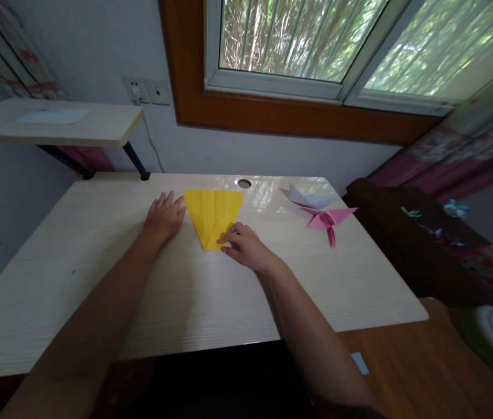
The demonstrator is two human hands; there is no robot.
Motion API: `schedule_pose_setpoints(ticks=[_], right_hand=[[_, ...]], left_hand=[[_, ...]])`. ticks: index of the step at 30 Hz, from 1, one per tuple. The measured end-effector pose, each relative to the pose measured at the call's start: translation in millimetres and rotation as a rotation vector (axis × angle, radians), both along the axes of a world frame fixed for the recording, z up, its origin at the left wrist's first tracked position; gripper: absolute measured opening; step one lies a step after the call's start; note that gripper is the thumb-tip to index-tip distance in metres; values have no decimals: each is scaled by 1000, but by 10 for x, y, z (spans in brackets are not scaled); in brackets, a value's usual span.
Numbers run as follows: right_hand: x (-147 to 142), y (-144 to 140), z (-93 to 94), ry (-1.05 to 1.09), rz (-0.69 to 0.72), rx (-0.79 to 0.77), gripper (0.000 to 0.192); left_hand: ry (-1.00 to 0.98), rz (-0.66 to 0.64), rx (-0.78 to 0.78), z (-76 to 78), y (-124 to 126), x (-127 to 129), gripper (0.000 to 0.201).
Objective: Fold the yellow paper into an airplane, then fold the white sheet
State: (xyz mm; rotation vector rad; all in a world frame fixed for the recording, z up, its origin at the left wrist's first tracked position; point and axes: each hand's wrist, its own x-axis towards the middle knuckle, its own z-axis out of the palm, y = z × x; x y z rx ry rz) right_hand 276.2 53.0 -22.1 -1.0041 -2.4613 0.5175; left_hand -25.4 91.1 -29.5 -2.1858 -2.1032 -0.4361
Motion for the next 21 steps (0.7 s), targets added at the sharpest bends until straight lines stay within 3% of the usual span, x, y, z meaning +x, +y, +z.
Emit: schedule_pose_setpoints(ticks=[12, 21], right_hand=[[-83, -50, 73, -48, -80, 66, 32], [-214, -81, 114, -125, -121, 97, 41]], left_hand=[[-78, -18, 60, -39, -158, 14, 50], [-200, -282, 138, 62, -272, 214, 27]])
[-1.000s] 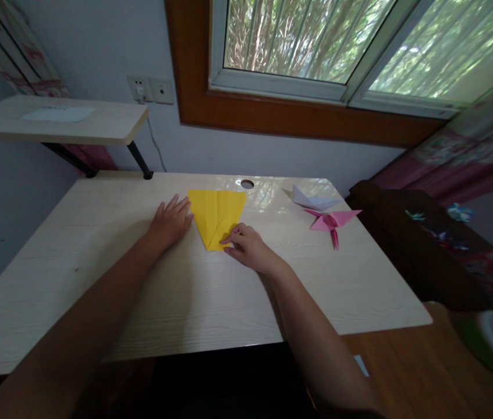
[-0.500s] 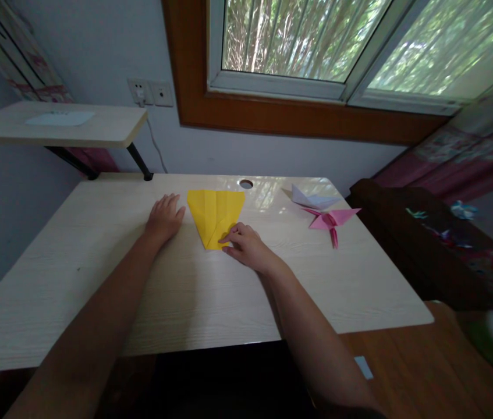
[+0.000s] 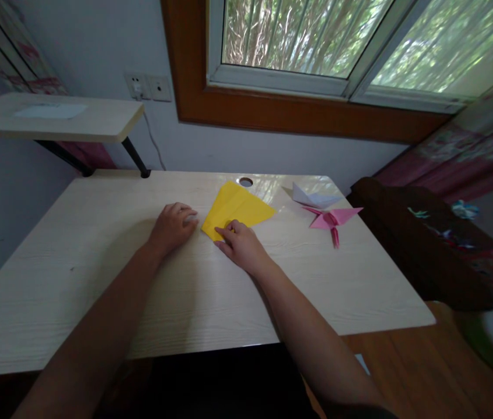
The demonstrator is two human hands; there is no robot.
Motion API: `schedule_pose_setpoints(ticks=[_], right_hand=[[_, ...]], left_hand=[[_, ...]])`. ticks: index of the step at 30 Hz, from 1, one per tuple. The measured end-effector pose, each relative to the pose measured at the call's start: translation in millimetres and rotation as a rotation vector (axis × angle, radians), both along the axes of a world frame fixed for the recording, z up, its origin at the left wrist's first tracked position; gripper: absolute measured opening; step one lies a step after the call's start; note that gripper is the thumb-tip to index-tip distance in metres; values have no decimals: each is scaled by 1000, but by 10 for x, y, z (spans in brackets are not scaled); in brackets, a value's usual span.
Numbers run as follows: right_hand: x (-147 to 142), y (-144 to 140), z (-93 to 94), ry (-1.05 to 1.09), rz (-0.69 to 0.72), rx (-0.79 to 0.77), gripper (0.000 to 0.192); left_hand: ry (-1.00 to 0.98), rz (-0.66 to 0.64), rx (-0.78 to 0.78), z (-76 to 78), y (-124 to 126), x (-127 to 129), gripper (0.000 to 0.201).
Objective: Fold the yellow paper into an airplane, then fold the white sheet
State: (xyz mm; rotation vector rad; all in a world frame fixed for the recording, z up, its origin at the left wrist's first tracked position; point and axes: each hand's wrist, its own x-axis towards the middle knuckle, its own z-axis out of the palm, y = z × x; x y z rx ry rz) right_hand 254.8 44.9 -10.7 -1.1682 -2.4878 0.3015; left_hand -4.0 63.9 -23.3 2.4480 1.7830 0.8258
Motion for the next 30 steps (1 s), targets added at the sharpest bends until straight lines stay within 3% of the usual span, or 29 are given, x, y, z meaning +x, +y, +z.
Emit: schedule_pose_setpoints(ticks=[5, 11, 30], right_hand=[[-20, 5, -16, 3, -7, -4, 41], [-29, 16, -19, 25, -7, -37, 39], [-101, 31, -55, 28, -81, -26, 33]], left_hand=[[12, -12, -18, 43, -51, 186, 29], [57, -5, -29, -30, -100, 317, 34], [-3, 78, -133, 3, -111, 335, 31]])
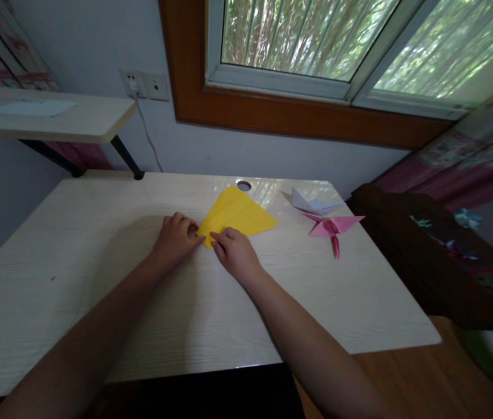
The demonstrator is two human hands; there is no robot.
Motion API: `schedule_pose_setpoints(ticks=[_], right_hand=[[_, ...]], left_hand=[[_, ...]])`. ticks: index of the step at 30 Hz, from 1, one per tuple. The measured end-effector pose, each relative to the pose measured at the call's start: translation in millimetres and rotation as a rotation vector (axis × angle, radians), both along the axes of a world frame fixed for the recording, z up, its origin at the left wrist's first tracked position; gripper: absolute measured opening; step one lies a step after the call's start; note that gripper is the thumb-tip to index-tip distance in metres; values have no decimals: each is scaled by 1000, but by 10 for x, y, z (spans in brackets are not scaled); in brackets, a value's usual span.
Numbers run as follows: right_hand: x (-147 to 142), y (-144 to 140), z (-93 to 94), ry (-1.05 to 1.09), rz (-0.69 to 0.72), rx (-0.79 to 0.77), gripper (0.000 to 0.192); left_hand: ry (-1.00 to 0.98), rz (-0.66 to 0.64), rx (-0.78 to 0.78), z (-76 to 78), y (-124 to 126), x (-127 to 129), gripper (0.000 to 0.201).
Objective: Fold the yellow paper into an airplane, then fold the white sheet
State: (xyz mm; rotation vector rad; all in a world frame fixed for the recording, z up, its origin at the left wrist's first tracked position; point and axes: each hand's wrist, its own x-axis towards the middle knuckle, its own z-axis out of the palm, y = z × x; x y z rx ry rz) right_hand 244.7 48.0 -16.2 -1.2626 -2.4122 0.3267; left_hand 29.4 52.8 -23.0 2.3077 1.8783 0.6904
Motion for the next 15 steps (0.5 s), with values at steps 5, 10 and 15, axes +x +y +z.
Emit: schedule_pose_setpoints(ticks=[5, 10, 15], right_hand=[[-61, -15, 2, 6, -25, -4, 31], [-91, -16, 74, -89, 7, 36, 30], [-106, 4, 116, -141, 18, 73, 26]], left_hand=[[-22, 13, 3, -38, 19, -20, 30], [-68, 15, 41, -71, 15, -15, 28], [-55, 6, 68, -92, 9, -9, 27]])
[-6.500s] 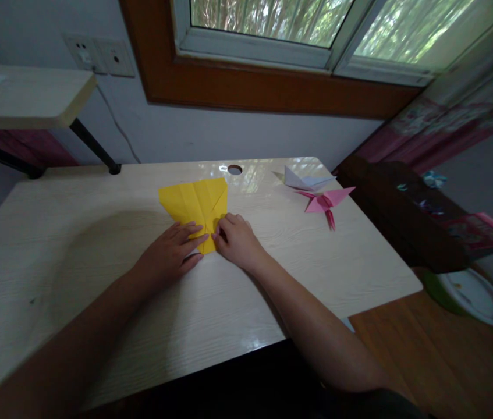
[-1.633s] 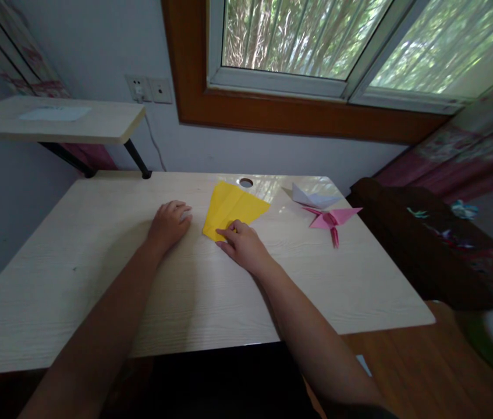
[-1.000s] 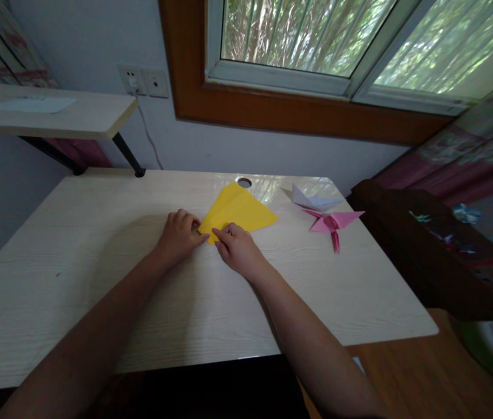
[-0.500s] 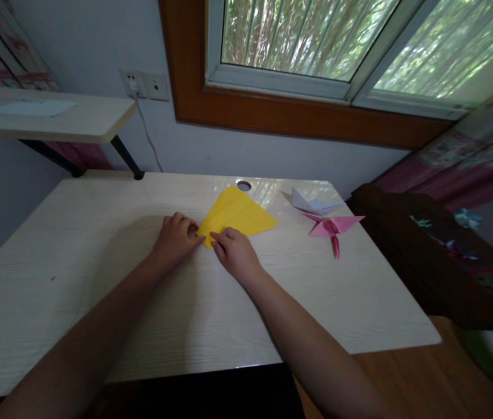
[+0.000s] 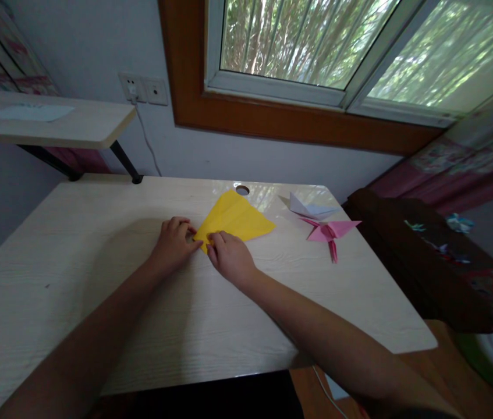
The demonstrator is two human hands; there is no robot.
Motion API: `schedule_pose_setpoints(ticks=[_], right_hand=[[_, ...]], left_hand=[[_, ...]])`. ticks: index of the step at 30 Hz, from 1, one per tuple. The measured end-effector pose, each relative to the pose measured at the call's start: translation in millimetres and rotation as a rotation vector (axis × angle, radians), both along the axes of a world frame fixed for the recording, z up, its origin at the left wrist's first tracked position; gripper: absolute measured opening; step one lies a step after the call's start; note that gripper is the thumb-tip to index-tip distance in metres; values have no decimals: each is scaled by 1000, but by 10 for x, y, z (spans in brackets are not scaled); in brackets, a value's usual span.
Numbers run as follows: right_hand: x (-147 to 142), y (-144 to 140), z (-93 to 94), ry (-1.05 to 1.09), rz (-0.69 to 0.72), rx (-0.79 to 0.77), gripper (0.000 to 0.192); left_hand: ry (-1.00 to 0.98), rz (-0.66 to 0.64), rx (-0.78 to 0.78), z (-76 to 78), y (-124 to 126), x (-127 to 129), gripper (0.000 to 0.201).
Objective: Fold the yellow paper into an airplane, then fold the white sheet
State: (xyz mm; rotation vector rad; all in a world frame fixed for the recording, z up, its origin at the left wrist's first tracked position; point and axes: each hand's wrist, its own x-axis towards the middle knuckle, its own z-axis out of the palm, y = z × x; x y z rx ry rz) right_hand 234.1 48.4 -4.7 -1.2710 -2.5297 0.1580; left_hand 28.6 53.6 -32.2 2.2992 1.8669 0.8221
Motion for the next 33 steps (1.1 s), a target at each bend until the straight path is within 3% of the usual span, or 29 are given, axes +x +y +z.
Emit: schedule_pose_setpoints(ticks=[9, 12, 16, 23, 33], right_hand=[[27, 37, -28, 40, -36, -22, 18], [63, 97, -53, 99, -35, -38, 19], [105, 157, -80, 187, -23, -60, 22], [128, 153, -43, 214, 19, -97, 25], [122, 118, -25, 159, 77, -114, 25]], left_hand=[[65, 7, 103, 50, -43, 50, 39], [93, 48, 134, 64, -23, 14, 34], [116, 62, 88, 49, 21, -34, 24], [101, 18, -14, 80, -16, 37, 24], [85, 32, 13, 56, -140, 155, 20]])
